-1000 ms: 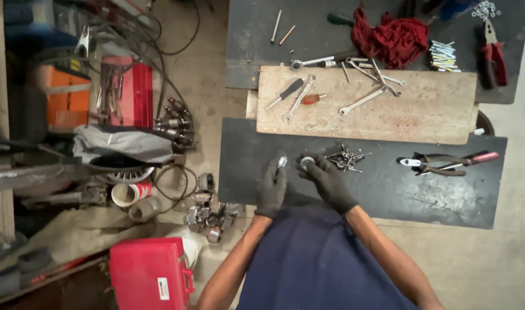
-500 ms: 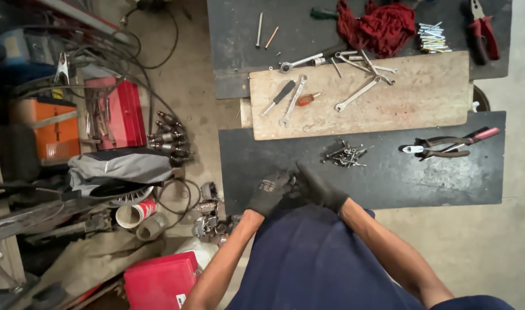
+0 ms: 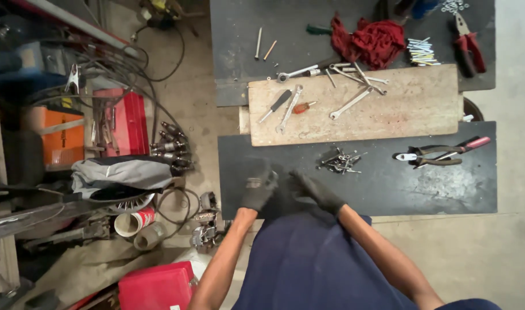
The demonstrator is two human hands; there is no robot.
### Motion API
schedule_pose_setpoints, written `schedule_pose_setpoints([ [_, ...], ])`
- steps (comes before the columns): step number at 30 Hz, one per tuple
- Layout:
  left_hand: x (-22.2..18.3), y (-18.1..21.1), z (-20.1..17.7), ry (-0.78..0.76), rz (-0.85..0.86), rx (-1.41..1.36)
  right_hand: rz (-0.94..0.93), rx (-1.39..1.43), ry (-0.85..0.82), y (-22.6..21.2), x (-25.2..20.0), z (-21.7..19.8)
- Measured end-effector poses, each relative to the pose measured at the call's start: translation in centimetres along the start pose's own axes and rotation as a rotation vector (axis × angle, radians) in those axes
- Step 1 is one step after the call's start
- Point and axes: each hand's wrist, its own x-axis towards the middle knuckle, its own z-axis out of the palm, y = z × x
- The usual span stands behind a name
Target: Sorting screws and bolts on a repair bench and inspecting small components
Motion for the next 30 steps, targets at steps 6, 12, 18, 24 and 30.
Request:
schedule_pose_setpoints([
  [6,1.2,-3.2,-1.7,0.629,-0.06,0.299,0.037,-0.142,0.188,-4.7,-3.7,-1.9],
  [12,3.5,-7.6,1.6,0.338,-0.262,0.276,-0.129,-0.169,0.197,-4.4,-7.6,-6.2],
  [18,2.4,-4.4,-0.7,0.186,-0.511,0.103,-0.165,-0.209,0.338,-5.9,-11.1,-8.3],
  [24,3.9,-3.0,-2.6,0.573,-0.451,0.289,-0.222,-0.341,0.522,-7.8,-9.9,-14.6],
  [30,12.2,-1.2,-7.1,0.502,-0.443,-0.089,-0.235,-0.535,0.566,-14.0,-6.4,-16.2],
])
